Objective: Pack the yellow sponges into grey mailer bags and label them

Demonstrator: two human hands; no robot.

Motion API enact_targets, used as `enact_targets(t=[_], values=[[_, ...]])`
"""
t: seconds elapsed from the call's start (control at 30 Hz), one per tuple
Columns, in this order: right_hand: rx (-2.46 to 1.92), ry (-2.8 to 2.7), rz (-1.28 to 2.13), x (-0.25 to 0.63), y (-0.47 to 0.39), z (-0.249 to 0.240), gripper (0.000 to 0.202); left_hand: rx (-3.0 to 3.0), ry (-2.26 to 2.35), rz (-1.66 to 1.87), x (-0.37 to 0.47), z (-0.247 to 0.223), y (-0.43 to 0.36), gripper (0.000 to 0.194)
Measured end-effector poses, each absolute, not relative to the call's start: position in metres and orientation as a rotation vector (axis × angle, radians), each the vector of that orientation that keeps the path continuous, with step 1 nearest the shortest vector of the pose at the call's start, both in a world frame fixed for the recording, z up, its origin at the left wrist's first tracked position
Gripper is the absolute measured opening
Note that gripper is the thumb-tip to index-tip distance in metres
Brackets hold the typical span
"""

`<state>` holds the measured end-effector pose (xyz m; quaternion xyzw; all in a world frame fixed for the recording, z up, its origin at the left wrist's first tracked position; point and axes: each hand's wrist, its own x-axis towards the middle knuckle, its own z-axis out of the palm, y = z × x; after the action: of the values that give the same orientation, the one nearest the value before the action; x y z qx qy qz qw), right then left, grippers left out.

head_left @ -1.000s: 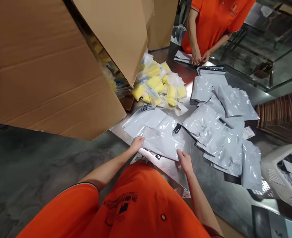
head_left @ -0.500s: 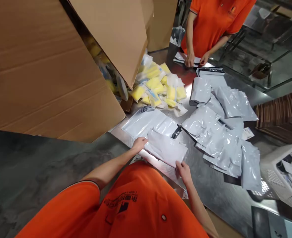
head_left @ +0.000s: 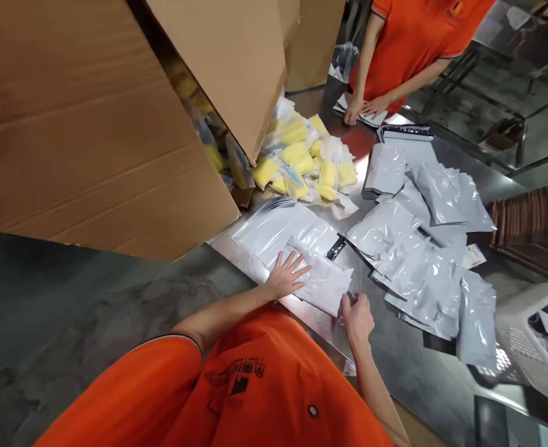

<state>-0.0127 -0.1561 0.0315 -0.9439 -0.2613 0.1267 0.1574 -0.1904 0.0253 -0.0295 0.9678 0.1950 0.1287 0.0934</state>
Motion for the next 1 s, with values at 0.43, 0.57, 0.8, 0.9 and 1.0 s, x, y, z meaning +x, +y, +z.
enact_targets(t=[0.43,0.57,0.8,0.9,1.0], values=[[-2.499,-1.592,0.281,-0.024,-0.034,0.039,0.032,2.841,0.632,0.386,-0.186,-0.024,0.041,0.059],[-2.409,-1.851,0.438,-0.036,0.008,0.05,0.032,2.805,0.693,0.453,-0.192,-0.017,0.039,0.047],[-2.339,-1.96,0.675,-0.038,0.024,0.043,0.029,2.702,0.765,0.485,-0.194,-0.013,0.037,0.021],[-2.312,-1.987,0.725,-0.037,0.018,0.043,0.029,2.669,0.758,0.524,-0.192,-0.021,0.042,0.024],[-2.337,-1.99,0.719,-0.036,0.013,0.043,0.026,2.633,0.754,0.55,-0.195,-0.023,0.045,0.028]])
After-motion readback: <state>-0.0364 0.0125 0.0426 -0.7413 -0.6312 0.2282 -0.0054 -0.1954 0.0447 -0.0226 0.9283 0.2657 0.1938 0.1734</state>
